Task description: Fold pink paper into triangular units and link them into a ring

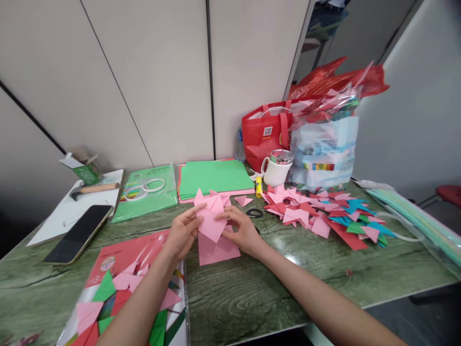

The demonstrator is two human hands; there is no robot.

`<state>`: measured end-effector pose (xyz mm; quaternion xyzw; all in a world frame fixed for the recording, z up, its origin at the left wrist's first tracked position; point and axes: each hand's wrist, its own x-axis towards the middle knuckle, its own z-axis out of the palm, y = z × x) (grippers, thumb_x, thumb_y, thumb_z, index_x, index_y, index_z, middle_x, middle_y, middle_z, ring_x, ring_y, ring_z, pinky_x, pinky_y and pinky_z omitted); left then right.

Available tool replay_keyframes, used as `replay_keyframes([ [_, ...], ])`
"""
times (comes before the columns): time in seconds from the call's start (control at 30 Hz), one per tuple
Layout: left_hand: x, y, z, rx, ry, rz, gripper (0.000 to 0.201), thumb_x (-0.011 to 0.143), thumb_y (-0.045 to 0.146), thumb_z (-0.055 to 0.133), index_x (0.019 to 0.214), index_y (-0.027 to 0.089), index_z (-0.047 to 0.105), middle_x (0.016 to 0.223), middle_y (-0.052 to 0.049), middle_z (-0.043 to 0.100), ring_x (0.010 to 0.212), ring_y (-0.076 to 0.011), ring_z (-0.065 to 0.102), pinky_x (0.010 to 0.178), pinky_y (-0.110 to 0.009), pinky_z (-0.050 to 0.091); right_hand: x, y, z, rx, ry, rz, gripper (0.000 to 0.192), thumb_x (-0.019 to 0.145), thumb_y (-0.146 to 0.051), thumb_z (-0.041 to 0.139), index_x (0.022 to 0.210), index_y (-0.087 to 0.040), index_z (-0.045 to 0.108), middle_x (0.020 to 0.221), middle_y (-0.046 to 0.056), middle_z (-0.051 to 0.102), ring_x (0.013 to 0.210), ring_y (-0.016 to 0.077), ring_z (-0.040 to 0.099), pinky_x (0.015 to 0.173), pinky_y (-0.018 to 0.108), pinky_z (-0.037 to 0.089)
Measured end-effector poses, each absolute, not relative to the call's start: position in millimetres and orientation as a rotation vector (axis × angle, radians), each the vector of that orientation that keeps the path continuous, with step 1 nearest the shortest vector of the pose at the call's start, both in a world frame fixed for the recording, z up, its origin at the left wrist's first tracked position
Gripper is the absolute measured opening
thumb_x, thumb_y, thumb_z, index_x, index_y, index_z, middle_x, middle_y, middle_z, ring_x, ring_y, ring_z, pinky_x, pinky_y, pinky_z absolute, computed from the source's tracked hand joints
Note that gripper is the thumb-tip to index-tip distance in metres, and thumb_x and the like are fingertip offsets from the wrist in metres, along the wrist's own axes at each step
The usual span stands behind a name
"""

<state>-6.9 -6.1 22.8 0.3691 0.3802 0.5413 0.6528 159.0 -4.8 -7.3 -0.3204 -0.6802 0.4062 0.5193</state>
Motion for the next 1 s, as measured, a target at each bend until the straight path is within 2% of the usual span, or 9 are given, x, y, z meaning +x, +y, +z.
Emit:
replay_keyframes([
  [0.2, -6.6, -5.7, 18.5, 0.897, 0.869, 1.201, 0.046, 0.058, 0.013, 0.073, 0.103, 0.014, 0.064, 0.074, -0.004, 0.067, 0.065, -0.0103, 0.058, 0.061, -0.021, 0.047, 160.2, -4.7, -5.8, -0.806, -1.66, 0.936, 0.028, 0.06, -0.007, 0.064, 0.084, -0.022, 0.064, 0.082, 0.001, 0.049, 0.077, 0.0141, 0.051, 0.065, 0.024, 0.045],
  [0.5, -6.4, -6.5, 20.5, 0.889, 0.887, 1.223, 0.044, 0.056, 0.013, 0.074, 0.099, 0.013, 0.065, 0.072, -0.003, 0.064, 0.064, -0.0093, 0.056, 0.059, -0.02, 0.045, 161.1, -4.0, -6.5, -0.791, -1.708, 0.964, 0.023, 0.059, -0.02, 0.072, 0.081, -0.022, 0.066, 0.087, 0.002, 0.048, 0.075, 0.014, 0.05, 0.064, 0.025, 0.047],
  [0.67, -6.3, -6.9, 17.3, 0.967, 0.891, 1.192, 0.049, 0.057, 0.016, 0.074, 0.104, 0.015, 0.063, 0.065, 0.001, 0.059, 0.057, -0.0069, 0.05, 0.056, -0.019, 0.042, 159.7, -3.7, -4.8, -0.879, -1.563, 0.975, 0.017, 0.059, -0.031, 0.073, 0.067, -0.019, 0.064, 0.075, 0.001, 0.049, 0.071, 0.014, 0.05, 0.056, 0.023, 0.044],
  [0.77, -4.8, -8.0, 17.1, 0.989, 0.876, 1.183, 0.044, 0.06, 0.018, 0.073, 0.103, 0.016, 0.064, 0.062, 0.003, 0.054, 0.057, -0.0062, 0.048, 0.059, -0.02, 0.043, 159.3, -2.7, -5.3, -0.916, -1.472, 0.967, 0.019, 0.063, -0.033, 0.071, 0.064, -0.018, 0.06, 0.066, 0.0, 0.053, 0.063, 0.0129, 0.049, 0.054, 0.023, 0.041],
  [0.9, -2.7, -9.8, 18.8, 1.011, 0.847, 1.144, 0.042, 0.062, 0.02, 0.072, 0.103, 0.017, 0.065, 0.068, 0.001, 0.054, 0.067, -0.0101, 0.052, 0.071, -0.028, 0.047, 158.6, -2.4, -6.5, -0.96, -1.385, 0.982, 0.022, 0.062, -0.034, 0.071, 0.064, -0.018, 0.057, 0.059, -0.002, 0.053, 0.052, 0.0101, 0.045, 0.049, 0.023, 0.038],
  [1.0, -2.2, -10.4, 18.5, 1.103, 0.903, 1.133, 0.051, 0.057, 0.018, 0.074, 0.107, 0.017, 0.063, 0.069, 0.0, 0.056, 0.07, -0.0131, 0.053, 0.068, -0.028, 0.047, 158.4, -3.2, -6.1, -0.976, -1.358, 0.971, 0.024, 0.06, -0.036, 0.071, 0.064, -0.018, 0.056, 0.056, -0.002, 0.052, 0.049, 0.0096, 0.044, 0.047, 0.022, 0.037],
])
